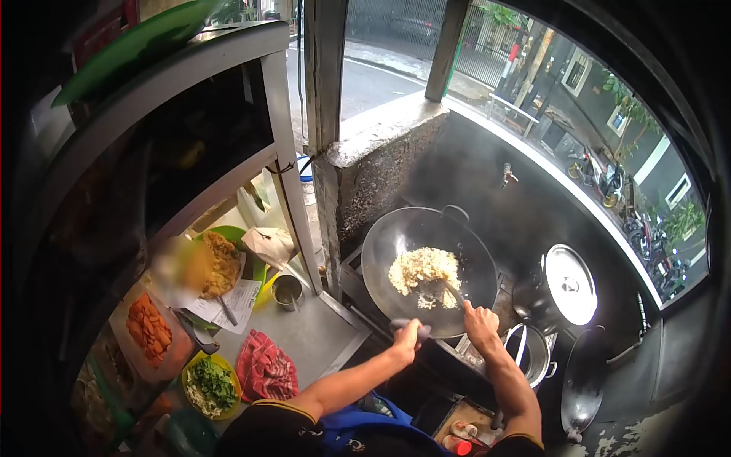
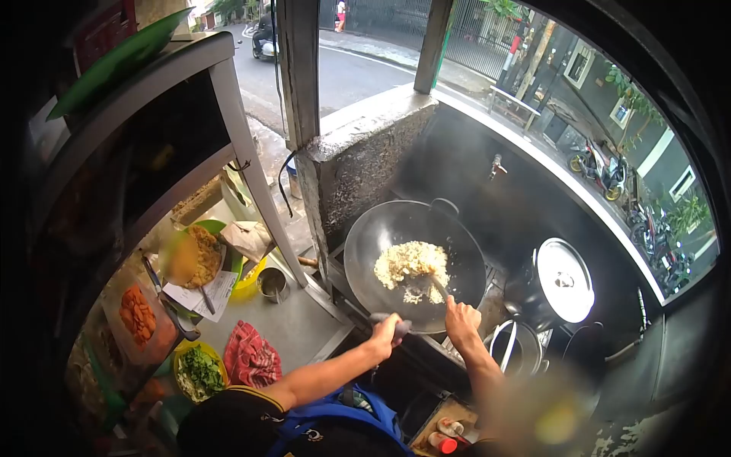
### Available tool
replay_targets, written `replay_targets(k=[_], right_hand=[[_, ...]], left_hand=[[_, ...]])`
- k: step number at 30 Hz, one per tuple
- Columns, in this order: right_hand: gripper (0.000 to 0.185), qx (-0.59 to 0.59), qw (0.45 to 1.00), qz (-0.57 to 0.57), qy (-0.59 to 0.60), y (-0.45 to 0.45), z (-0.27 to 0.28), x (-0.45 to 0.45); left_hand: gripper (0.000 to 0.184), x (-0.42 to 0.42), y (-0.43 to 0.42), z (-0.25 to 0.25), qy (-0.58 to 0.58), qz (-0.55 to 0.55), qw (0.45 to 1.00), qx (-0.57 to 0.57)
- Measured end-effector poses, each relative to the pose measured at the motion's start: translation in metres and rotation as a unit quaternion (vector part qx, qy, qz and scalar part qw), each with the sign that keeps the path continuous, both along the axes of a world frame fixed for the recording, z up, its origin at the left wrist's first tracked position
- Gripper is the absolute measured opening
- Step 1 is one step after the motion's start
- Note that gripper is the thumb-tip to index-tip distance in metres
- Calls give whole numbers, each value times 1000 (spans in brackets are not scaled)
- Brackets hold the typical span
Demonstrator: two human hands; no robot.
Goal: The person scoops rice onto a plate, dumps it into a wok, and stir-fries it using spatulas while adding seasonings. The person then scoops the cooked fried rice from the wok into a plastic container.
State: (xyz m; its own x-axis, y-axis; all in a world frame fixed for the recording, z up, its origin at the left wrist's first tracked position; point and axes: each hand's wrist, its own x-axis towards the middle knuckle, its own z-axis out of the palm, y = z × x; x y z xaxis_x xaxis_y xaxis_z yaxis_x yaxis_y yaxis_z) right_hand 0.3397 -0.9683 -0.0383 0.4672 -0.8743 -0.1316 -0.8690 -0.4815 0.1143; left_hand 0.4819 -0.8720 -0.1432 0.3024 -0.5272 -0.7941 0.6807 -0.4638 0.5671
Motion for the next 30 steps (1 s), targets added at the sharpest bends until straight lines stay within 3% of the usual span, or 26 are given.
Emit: replay_targets(k=[1, 3, 4, 5, 7, 8, 9, 11, 13, 14, 15, 17, 19, 21, 23, 24, 25, 27, 29, 30], right_hand=[[18, 6, 1000, 1, 2, 15, -6, 4], [18, 8, 991, 20, 129, 44, -11, 17], [19, -47, 990, 92, 97, 41, -20, 12], [21, -48, 993, 82, 65, 24, -33, 11], [20, 35, 999, -20, 12, -2, -22, 9], [20, 33, 999, 5, 26, 7, -9, 8], [19, 35, 998, 29, 35, 29, 6, 4], [20, 31, 988, 23, 151, 51, 15, 18], [25, -143, 982, 117, 27, 25, -22, -3], [29, -98, 992, 79, 14, 10, -29, -18], [32, -51, 997, 53, 7, 1, -9, -14], [33, -18, 999, 31, 34, 33, 58, -17], [29, 78, 995, 58, 16, 48, 119, -26], [23, 32, 975, 171, -137, 30, 81, -43], [16, 10, 989, 65, -132, 12, 48, -25], [16, -18, 981, 90, -172, 7, 39, -31], [15, -6, 992, 55, -112, 15, 75, -23], [16, 27, 994, 69, -76, 28, 129, -42], [15, 118, 990, 51, -51, 38, 163, -40], [14, 124, 990, 49, -55, 36, 153, -32]], left_hand=[[39, 11, -13, -6, 37, 3, 999, -20], [38, 50, -27, -55, -39, -60, 995, -62], [34, 56, -23, -52, -69, -35, 991, -110], [34, 49, -7, -52, -69, -37, 992, -101], [31, 28, 10, 2, -9, -31, 999, 11], [29, 17, 22, 27, 4, -9, 1000, -22], [32, 7, 9, 8, -18, 28, 998, -51], [25, 34, -16, -35, -21, -36, 997, -63], [25, 34, -18, -68, -189, 37, 970, -148], [28, 30, -12, -86, -155, 4, 980, -123], [29, 24, 14, -60, -131, -45, 987, -85], [30, 5, 69, 12, -3, 4, 999, -45], [28, 5, 63, 32, -13, 6, 999, -46], [19, 13, 36, 8, -23, 36, 985, -170], [17, 16, 12, -30, -142, 2, 987, -73], [14, 4, 28, -20, -68, 6, 994, -87], [11, 8, 55, -2, 2, 12, 996, -88], [10, 18, 112, 55, 149, -6, 989, 18], [9, 23, 107, 48, 185, -38, 982, -23], [10, 23, 82, 39, 170, -29, 982, -72]])
